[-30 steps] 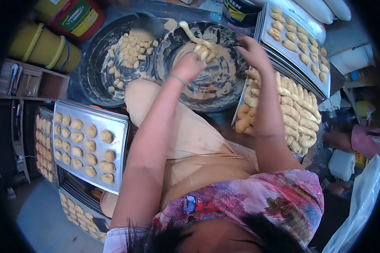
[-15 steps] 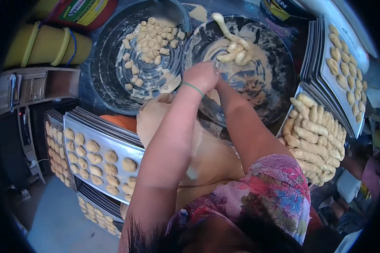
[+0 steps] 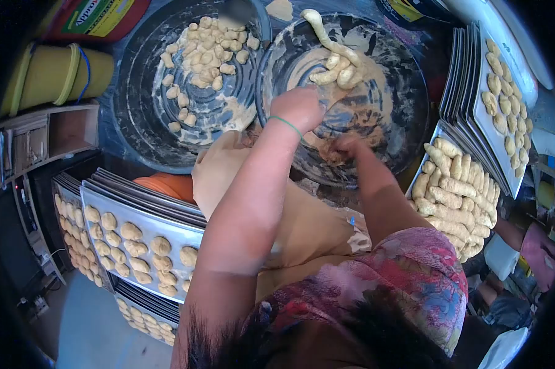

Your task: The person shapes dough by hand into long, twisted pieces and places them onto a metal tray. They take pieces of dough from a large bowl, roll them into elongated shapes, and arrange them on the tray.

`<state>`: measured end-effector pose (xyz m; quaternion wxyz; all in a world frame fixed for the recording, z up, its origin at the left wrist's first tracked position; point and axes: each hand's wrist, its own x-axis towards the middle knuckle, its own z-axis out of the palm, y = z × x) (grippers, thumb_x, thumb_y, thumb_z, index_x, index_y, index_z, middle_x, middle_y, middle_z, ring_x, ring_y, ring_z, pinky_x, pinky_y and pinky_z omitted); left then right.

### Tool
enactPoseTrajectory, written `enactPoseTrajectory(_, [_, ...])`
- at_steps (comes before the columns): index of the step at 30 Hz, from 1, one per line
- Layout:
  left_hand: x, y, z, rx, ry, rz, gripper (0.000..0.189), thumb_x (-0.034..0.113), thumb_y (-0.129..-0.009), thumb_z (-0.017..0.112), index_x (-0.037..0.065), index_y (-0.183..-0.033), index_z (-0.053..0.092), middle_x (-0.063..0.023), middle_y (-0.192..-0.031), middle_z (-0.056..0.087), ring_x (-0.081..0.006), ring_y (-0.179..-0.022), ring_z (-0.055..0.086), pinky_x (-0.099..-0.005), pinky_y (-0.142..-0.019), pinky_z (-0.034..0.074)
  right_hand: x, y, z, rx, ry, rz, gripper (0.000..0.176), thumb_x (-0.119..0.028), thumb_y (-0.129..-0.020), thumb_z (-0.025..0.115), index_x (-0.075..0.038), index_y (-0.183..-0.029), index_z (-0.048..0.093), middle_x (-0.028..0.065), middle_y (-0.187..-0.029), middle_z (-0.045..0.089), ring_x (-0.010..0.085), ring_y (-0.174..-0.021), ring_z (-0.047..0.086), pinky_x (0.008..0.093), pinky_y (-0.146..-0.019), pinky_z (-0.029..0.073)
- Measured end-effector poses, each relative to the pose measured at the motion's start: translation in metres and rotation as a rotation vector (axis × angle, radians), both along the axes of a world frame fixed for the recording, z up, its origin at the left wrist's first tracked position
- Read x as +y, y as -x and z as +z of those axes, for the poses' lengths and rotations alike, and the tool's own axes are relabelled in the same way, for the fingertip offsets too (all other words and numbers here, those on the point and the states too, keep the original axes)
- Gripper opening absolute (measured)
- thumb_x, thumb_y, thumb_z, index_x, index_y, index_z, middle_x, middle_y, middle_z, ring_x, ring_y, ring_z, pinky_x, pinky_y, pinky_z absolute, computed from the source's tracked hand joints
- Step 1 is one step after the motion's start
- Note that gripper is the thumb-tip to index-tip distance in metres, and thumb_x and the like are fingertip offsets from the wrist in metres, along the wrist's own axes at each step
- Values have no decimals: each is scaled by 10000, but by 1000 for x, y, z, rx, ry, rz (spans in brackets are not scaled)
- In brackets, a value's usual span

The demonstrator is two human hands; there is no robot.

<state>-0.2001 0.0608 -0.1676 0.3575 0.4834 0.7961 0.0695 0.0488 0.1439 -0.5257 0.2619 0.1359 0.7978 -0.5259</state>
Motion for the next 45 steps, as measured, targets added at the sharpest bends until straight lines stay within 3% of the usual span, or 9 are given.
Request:
enactPoseTrajectory(2, [2,-3,2,-6,10,-20,415,319,-833,560,27,-1127,553,-200,-1057,612,-354,-991,580,-433,-845,458,42,16,19,-332,637,-765,306,-72,-812,498,-65,-1109,569,87,-963,611,251,-865,605,375,-736,494])
enactPoseTrajectory(4, [3,-5,0,-4,4,-38,418,329,-833,561,33,-1129,553,-199,-1052,614,-353,-990,581,-435,-841,461,89,48,66,-150,230,-1446,280,-16,-800,479,-39,-1064,570,71,-868,596,191,-750,594,327,-628,498])
enactPoseTrajectory(7, [3,-5,-5,9,-14,-46,425,340,-832,564,46,-1138,551,-197,-1043,616,-352,-985,583,-436,-836,462,211,26,-46,-83,-141,-892,198,-30,-784,518,-8,-969,585,87,-783,583,186,-571,566,294,-460,451])
enactPoseTrajectory(10, [4,-4,0,-32,6,-18,425,344,-829,568,43,-1127,553,-197,-1042,617,-350,-980,586,-437,-833,464,190,87,64,182,-134,-1593,315,-271,-809,572,-35,-999,657,188,-1006,644,322,-899,629,383,-744,491])
enactPoseTrajectory(18, [9,-8,19,-45,-16,-30,402,330,-819,576,41,-1099,564,-195,-1039,618,-346,-966,593,-425,-830,471,47,138,44,-194,-967,-830,564,-395,-744,634,-120,-1226,535,153,-1481,178,332,-1357,198,523,-1081,167])
enactPoseTrajectory(24, [10,-7,-1,-46,-4,-19,403,342,-806,592,34,-1066,577,-197,-1028,620,-349,-958,593,-417,-827,472,-80,123,83,611,-325,-622,514,-390,-768,551,-58,-1160,551,218,-1148,564,385,-1111,507,425,-933,389])
enactPoseTrajectory(34, [4,-6,-1,-41,85,-6,435,364,-808,592,55,-1113,574,-187,-1103,600,-345,-1021,572,-420,-861,458,1,24,74,-544,-296,298,450,-342,-787,557,-58,-1135,587,158,-1143,595,263,-968,591,382,-819,463])
enactPoseTrajectory(37, [3,-7,-2,-28,55,1,428,363,-808,590,63,-1114,577,-184,-1103,602,-340,-1026,572,-417,-866,458,4,29,131,-442,519,-733,412,-311,-819,568,-59,-1146,578,159,-1163,583,239,-919,607,380,-775,477])
enactPoseTrajectory(45, [5,0,-9,-25,25,6,433,362,-805,593,56,-1111,580,-182,-1082,612,-338,-1011,582,-419,-863,460,-5,62,-19,99,-307,-981,506,-358,-806,617,-75,-1215,522,219,-1145,539,301,-1066,527,437,-838,447])
